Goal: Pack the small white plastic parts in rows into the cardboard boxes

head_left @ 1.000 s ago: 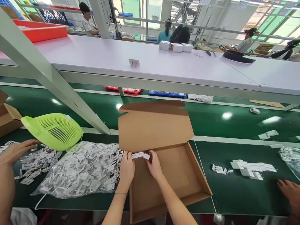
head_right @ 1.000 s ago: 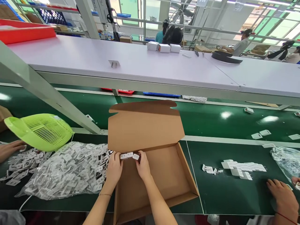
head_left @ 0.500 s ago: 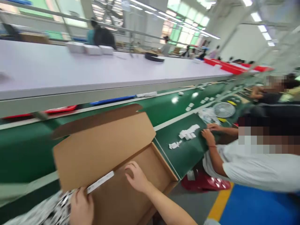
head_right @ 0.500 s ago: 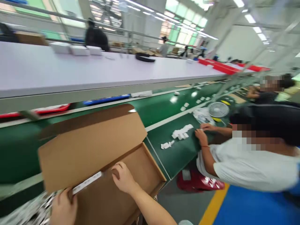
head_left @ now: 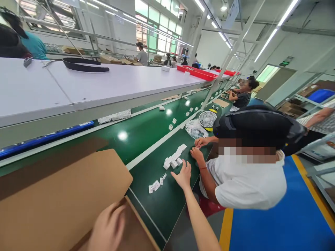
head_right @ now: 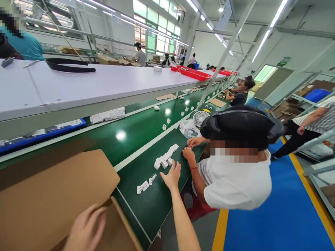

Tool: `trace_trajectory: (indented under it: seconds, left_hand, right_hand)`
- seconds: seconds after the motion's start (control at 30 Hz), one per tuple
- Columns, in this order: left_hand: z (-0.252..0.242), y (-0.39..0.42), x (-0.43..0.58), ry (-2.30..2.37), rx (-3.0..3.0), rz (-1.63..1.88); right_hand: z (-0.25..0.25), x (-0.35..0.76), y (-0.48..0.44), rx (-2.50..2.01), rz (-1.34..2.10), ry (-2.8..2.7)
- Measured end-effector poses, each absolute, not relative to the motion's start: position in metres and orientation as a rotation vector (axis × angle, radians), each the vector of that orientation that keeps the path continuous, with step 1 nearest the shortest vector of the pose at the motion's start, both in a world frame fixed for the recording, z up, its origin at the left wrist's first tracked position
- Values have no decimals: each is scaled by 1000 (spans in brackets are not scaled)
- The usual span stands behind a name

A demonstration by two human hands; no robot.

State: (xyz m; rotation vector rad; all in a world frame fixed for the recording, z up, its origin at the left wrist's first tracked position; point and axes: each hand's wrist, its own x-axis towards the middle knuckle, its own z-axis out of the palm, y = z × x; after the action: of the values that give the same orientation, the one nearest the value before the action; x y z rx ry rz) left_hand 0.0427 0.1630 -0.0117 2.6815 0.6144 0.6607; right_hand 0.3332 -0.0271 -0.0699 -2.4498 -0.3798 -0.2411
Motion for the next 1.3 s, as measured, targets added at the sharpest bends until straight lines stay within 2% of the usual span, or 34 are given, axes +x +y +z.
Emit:
trace_trajectory:
  seconds: [0.17,0.3,0.4,0.53,0.73,0.87,0.97,1.1,1.2,1.3]
  left_hand:
    - [-13,129,259,274,2825,138]
    - [-30,131,332,193,2732,-338]
    - [-43,133,336,239,2637,-358]
    - [-39,126,318,327,2513,-153]
    - [20,101,219,622,2346,172]
    - [42,90,72,1065,2116,419]
    - [32,85,-56,1504,2215,407]
    - [9,95,-176,1732,2589,92]
    - [-3,113,-208,1738,2744,-26]
    - [-12,127,-216,1736,2763,-1]
  right_hand:
    - [-95,371,-3,-2418,-80,-385]
    - [-106,381,-20,-2256,120,-493]
    - [-104,386,-30,-2221,187,-573]
    - [-88,392,-33,-2188,252,-589]
    - [-45,355,-47,-2068,346,-756]
    - [-9,285,-28,-1818,551,-1153]
    - [5,199,11,-1575,860,-1459]
    - [-14,68,61,-1347,1190,-1704]
    - [-44,-13,83,-1356,1177,-1822]
    - [-68,-64,92,-1426,1077,-1745]
